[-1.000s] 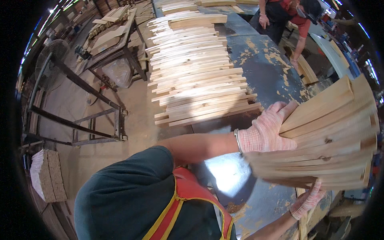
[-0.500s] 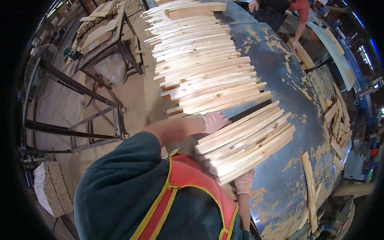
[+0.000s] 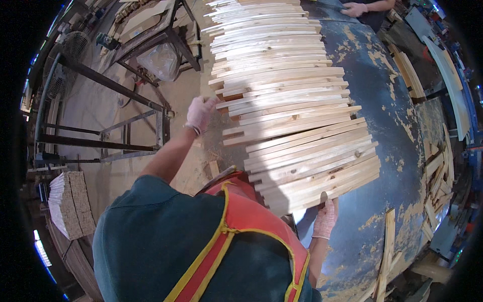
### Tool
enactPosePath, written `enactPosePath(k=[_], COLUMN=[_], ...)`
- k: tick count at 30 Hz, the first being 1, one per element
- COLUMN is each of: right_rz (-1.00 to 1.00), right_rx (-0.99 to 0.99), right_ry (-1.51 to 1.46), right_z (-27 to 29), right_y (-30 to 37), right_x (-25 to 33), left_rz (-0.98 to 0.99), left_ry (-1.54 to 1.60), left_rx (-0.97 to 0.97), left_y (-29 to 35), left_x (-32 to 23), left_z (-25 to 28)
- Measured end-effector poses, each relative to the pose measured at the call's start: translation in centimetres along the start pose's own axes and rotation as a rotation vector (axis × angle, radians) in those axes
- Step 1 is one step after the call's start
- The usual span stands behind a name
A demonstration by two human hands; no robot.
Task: The person picks up thin wooden planks from a pile on a metal table and stacks them neatly. They handle the planks one by one, aligning them into a growing stack while wearing pink gloves. The task involves repetitive picking and placing of the wood pieces.
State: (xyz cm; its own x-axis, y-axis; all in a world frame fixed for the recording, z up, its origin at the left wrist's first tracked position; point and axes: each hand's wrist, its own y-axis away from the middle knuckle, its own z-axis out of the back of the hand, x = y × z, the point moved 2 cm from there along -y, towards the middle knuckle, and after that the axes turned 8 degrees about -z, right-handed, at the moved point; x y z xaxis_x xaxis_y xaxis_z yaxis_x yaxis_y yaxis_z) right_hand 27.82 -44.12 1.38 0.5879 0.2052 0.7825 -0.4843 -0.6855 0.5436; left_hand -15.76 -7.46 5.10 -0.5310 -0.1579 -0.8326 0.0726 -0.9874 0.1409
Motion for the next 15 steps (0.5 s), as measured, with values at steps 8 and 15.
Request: enactPosePath(k=[8,15], right_rz=[0.322,-0.116], right_rx=[-0.411,0.274], right_ry=[0.312,-0.054], right_z=[-3.0,-35.3], right_y=[-2.3,-9.3], right_x=[4.1,6.0], left_rz=[0.444,-0.052], left_ry=[0.609,0.191], left_rx=[0.314,0.630], left_y=[-8.2,-7.2], left_x=[4.3,-7.7], left_z=[-4.0,5.7])
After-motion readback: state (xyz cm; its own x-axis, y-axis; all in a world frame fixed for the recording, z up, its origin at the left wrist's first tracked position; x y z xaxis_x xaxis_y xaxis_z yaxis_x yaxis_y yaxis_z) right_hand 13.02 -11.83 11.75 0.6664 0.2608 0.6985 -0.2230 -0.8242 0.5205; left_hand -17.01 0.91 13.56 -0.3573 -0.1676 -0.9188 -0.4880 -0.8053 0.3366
